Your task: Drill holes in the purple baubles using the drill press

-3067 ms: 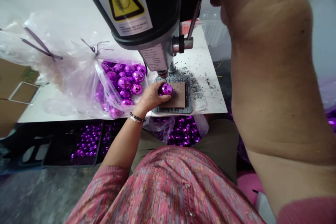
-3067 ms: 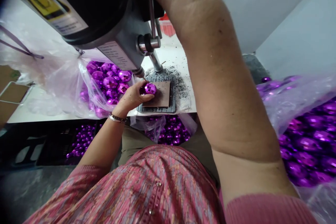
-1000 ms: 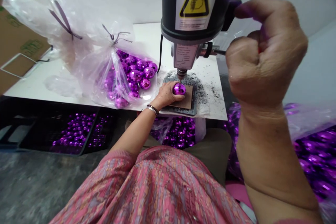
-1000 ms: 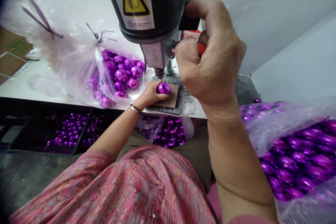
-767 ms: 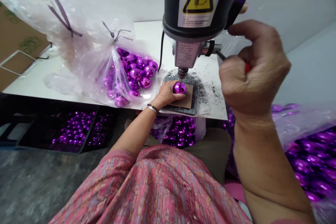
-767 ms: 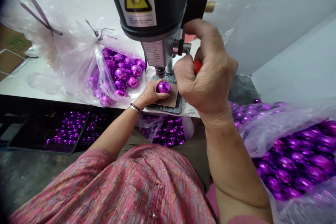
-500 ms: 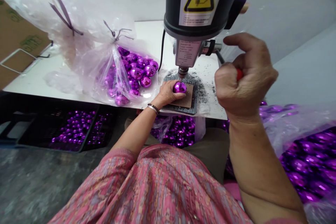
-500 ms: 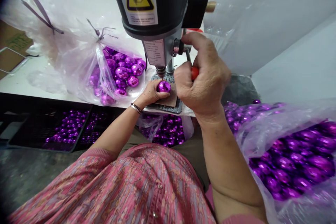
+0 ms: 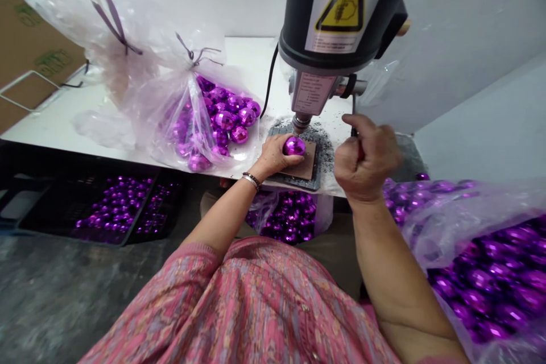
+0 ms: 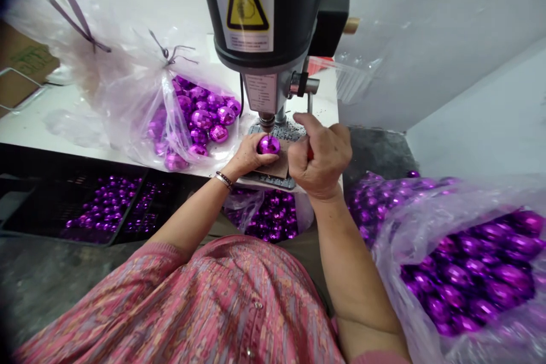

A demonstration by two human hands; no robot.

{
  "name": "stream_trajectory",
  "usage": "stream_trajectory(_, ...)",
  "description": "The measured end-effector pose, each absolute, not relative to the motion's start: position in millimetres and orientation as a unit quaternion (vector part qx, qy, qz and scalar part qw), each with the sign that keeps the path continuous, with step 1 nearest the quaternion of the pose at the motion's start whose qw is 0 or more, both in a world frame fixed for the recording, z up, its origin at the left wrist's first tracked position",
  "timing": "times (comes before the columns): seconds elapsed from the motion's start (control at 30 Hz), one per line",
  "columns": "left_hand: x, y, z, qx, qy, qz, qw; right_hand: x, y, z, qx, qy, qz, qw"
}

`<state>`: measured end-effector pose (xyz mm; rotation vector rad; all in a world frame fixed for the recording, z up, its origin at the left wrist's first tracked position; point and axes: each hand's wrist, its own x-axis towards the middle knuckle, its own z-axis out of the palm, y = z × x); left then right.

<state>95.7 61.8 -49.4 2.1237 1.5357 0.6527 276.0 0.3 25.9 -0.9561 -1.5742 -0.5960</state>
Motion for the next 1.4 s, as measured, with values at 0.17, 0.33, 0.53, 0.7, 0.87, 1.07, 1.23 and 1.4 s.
stream_trajectory(0.17,98.0,59.2,-45.0,0.76,0.565,0.228,0.226,269.6,-0.8,42.4,-0.424,-0.623,-0.215,0.621)
stream_trajectory(0.33,95.4,50.1,-41.6,0.757,0.557,0.248,0.236,269.3,9.5,122.5,-0.512,-0.604,-0.007,0.611)
stream_trajectory(0.53,77.0,13.7,-34.0,0.778,0.503,0.272,0.259,268.8,27.4,158.1,-0.552,-0.576,0.047,0.601)
stream_trajectory(0.7,67.4,-24.6,-25.7,0.817,0.427,0.234,0.309,272.3,26.1,150.0,-0.544,-0.595,0.053,0.59)
stream_trajectory(0.87,49.9,-18.2,-21.5,0.806,0.45,0.24,0.302,272.1,21.9,148.3,-0.546,-0.585,0.062,0.597)
stream_trajectory(1.07,14.9,39.5,-14.7,0.642,0.723,0.235,0.101,272.9,18.6,144.8,-0.538,-0.59,0.059,0.599)
stream_trajectory(1.23,12.6,59.8,-15.5,0.622,0.769,0.119,0.084,280.7,17.4,133.5,-0.492,-0.639,0.034,0.59)
stream_trajectory(1.4,16.2,64.3,-17.2,0.644,0.759,0.067,0.076,281.2,12.5,128.8,-0.477,-0.646,0.011,0.596)
